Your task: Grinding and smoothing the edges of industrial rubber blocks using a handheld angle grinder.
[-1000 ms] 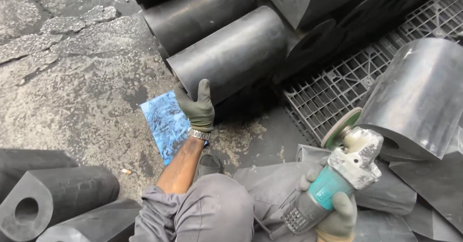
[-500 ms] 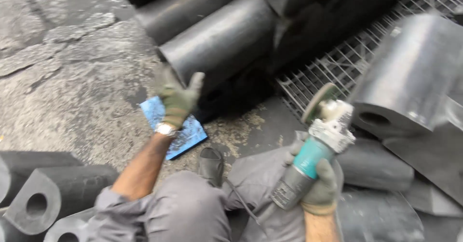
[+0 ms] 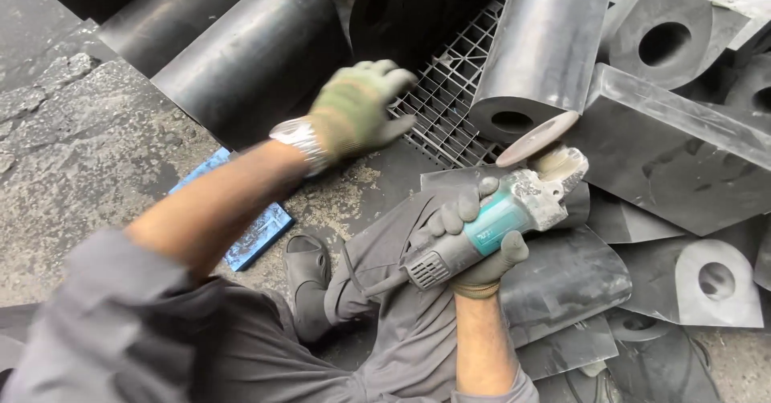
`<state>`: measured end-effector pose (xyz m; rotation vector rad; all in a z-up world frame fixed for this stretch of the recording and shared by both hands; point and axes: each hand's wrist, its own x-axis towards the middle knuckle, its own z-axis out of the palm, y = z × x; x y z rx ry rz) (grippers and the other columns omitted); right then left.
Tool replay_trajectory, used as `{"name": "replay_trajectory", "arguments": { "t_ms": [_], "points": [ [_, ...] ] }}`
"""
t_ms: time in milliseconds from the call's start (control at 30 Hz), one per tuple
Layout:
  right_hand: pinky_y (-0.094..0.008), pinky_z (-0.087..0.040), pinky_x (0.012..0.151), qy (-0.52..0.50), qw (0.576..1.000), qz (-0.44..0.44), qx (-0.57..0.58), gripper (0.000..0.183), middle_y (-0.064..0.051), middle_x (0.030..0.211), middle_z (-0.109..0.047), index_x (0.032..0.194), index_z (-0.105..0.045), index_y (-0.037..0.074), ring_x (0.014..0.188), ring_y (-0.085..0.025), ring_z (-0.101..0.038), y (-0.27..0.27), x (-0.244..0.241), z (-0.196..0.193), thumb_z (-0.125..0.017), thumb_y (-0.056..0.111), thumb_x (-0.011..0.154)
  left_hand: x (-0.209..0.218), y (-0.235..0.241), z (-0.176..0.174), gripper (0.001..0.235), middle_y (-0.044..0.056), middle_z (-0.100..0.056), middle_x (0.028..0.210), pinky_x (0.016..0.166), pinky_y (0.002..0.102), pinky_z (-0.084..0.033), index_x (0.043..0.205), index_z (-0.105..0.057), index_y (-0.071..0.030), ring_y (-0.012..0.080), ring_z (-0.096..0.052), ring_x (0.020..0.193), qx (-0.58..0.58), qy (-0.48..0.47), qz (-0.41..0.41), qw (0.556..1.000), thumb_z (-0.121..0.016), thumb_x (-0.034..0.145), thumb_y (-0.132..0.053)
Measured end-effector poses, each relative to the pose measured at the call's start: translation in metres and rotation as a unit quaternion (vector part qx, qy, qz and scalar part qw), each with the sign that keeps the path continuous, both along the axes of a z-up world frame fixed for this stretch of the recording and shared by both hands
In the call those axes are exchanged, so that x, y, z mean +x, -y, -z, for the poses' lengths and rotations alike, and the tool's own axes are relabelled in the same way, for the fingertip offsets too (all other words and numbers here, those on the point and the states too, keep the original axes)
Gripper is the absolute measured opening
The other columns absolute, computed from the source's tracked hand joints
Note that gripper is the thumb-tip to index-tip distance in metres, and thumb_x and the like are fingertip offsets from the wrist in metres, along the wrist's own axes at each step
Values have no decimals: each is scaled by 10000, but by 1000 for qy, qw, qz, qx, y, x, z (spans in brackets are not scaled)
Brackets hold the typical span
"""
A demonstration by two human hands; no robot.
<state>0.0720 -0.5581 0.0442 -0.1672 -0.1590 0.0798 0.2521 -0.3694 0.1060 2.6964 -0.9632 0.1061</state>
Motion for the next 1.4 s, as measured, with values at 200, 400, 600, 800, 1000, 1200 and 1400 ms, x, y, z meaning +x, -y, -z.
{"name": "replay_trajectory", "arguments": {
  "t_ms": [200,400,600,800,1000,1200,1400],
  "points": [
    [-313,-380,809,73,992,62,78,650,56,894,-449,1305,-550,138,752,-88,-416,8,-3,29,-911,409,837,29,113,63,1109,178,-424,1511,1033,495,-471,1533,-327,-181,376,-495,1319,-32,-66,-11,997,-956,641,-377],
    [-309,-377,835,76,986,19,149,589,85,876,-490,1290,-629,127,791,-77,-460,20,-2,34,-936,281,811,36,167,105,1129,177,-355,1583,1061,465,-489,1532,-307,-242,363,-501,1335,-142,-86,-115,979,-952,608,-319],
    [-304,-381,826,60,994,16,85,589,79,883,-494,1244,-611,129,804,-74,-471,10,-3,31,-948,333,806,25,139,90,1109,131,-423,1549,1001,449,-541,1597,-206,-223,329,-607,1244,-129,-185,-160,961,-870,722,-378],
    [-322,-391,883,86,990,-34,106,620,75,904,-523,1267,-622,116,786,-78,-494,9,-6,46,-959,316,786,29,142,138,1078,160,-441,1554,1066,438,-531,1578,-281,-207,353,-588,1314,-229,-97,-134,959,-868,703,-439],
    [-333,-380,868,87,989,-43,114,627,69,906,-519,1277,-626,114,794,-97,-483,2,15,44,-961,261,767,51,182,168,1172,215,-316,1656,888,336,-629,1545,-344,-359,355,-606,1276,-372,-118,-140,910,-859,518,-128],
    [-328,-385,868,83,990,-34,110,646,77,905,-519,1302,-635,117,791,-87,-490,9,1,46,-960,269,765,38,136,126,948,116,-428,1682,775,294,-643,1534,-439,-388,243,-810,920,-329,-159,-186,912,-744,706,-42],
    [-319,-385,835,90,992,-20,89,648,72,876,-516,1305,-631,108,799,-101,-494,8,3,39,-950,281,768,-5,54,116,808,80,-627,1474,1103,318,-574,1477,-543,-296,247,-681,1302,-390,4,-115,914,-811,751,-63]
  ]
}}
